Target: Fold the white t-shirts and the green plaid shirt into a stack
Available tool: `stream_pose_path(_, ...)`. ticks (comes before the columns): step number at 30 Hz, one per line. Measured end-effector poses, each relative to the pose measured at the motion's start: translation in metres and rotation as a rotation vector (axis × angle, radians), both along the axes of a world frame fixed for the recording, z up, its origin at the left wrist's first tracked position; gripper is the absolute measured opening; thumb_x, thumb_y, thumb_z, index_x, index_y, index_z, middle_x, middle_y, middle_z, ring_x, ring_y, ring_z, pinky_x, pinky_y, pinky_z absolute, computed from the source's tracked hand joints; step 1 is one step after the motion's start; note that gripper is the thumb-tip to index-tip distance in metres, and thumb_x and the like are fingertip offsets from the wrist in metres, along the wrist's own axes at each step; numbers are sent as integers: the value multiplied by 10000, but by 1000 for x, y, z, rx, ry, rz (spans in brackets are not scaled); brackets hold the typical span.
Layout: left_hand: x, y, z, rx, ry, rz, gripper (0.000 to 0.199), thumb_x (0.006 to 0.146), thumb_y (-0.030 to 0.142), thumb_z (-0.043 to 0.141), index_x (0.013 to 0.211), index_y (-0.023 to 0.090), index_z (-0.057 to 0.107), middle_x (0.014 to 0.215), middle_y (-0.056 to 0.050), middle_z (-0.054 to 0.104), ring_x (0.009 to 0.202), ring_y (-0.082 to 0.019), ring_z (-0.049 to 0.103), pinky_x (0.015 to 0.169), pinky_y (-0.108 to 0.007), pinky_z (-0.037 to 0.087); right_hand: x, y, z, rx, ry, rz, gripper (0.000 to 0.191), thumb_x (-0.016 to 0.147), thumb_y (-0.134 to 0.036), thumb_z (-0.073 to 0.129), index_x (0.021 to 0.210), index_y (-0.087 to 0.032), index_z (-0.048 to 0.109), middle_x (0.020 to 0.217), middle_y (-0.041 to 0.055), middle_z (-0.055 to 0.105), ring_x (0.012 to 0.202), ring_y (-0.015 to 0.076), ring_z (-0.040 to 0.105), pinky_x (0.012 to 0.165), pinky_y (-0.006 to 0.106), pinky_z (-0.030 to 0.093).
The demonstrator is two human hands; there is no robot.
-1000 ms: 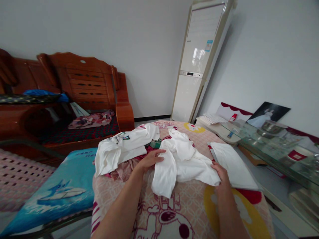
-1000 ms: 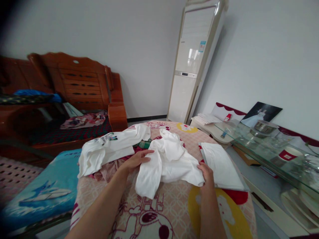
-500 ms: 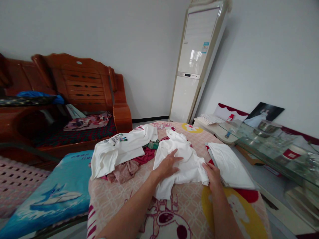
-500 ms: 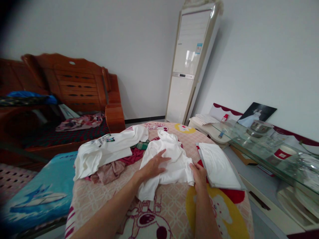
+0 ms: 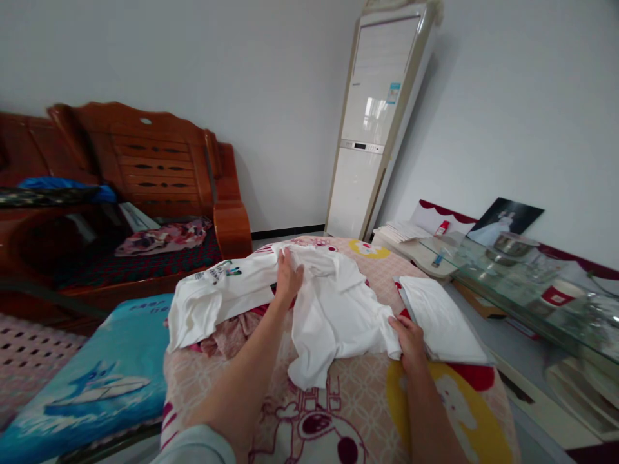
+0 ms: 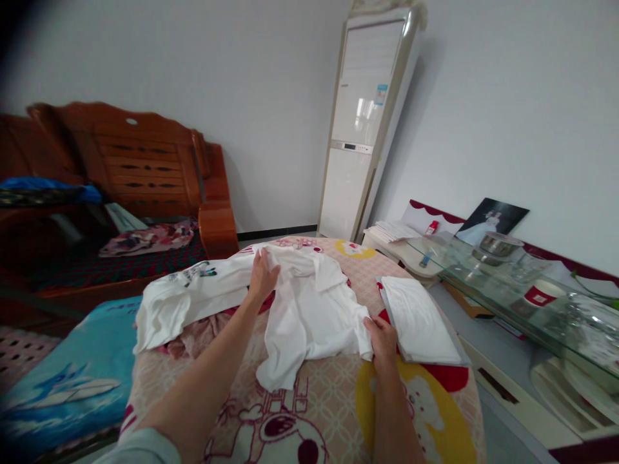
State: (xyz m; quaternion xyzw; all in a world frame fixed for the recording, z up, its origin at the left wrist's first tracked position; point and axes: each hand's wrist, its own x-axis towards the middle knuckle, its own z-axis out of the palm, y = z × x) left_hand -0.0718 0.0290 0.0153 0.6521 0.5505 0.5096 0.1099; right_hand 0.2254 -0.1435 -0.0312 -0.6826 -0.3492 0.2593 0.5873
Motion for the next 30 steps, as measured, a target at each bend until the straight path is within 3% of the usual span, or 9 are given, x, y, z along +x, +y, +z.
stream_pose_path(3,-16,-1,-2,4,-53,61,749,774,178,573,1428,11,249,1521,-256,221,1432,-340,182,1174,-467,197,1,3,-4,59,27,-56,365,562,-437,726,763,-133,742,674,28,686,675,194,588,609,277,451)
stream_pose_path(8,-19,-24,-31,-38,-107,130,763,752,162,564,1435,40,245,1509,-234,271,1415,-338,236,1169,-480,216,16,-2,-4,269,94,-448,452,618,-474,692,908,-129,718,766,39,696,730,217,610,652,321,501)
stream_pose_path(12,-21,-36,-32,-91,-42,111,704,745,130,563,1407,67,331,1482,-203,337,1409,-315,265,1161,-443,256,31,-10,-2,257,-72,-621,478,697,-487,628,984,-111,700,830,75,692,759,237,603,701,350,498)
stream_pose_path(15,-18,-49,-16,-15,41,100,660,733,105,566,1373,120,405,1514,-171,291,1406,-303,274,1141,-439,287,31,-12,1,216,-208,-604,437,728,-469,596,941,-105,711,819,92,689,772,245,601,739,352,477)
stream_pose_path(17,-13,-60,-4,31,117,82,586,752,107,555,1330,148,468,1499,-157,323,1349,-286,377,1100,-426,340,28,-11,2,193,-302,-563,418,745,-458,561,920,-111,714,836,107,696,799,254,607,761,351,466)
stream_pose_path(21,1,-88,11,-259,367,-123,388,870,311,528,1233,184,573,1068,-109,667,990,-231,640,896,-352,479,24,-10,6,117,-410,-491,435,754,-459,505,910,-110,712,877,140,708,825,270,613,767,345,453)
stream_pose_path(23,11,-104,9,-422,522,-186,525,846,488,551,1272,180,548,967,-108,685,938,-254,650,848,-357,485,22,-11,8,54,-446,-467,448,765,-477,479,896,-116,711,872,146,709,812,271,608,752,343,443)
stream_pose_path(26,29,-126,1,-417,663,-241,756,758,618,593,1359,178,461,1123,-145,631,1030,-301,603,865,-386,473,16,-12,11,-94,-552,-410,488,764,-551,476,860,-130,705,828,158,702,766,274,592,704,344,421)
stream_pose_path(30,48,-139,-9,-349,737,-290,744,748,408,654,1411,200,389,1224,-141,566,1129,-308,524,879,-385,475,4,-9,12,-241,-691,-326,595,722,-637,499,936,-115,686,840,187,690,773,287,583,677,346,408)
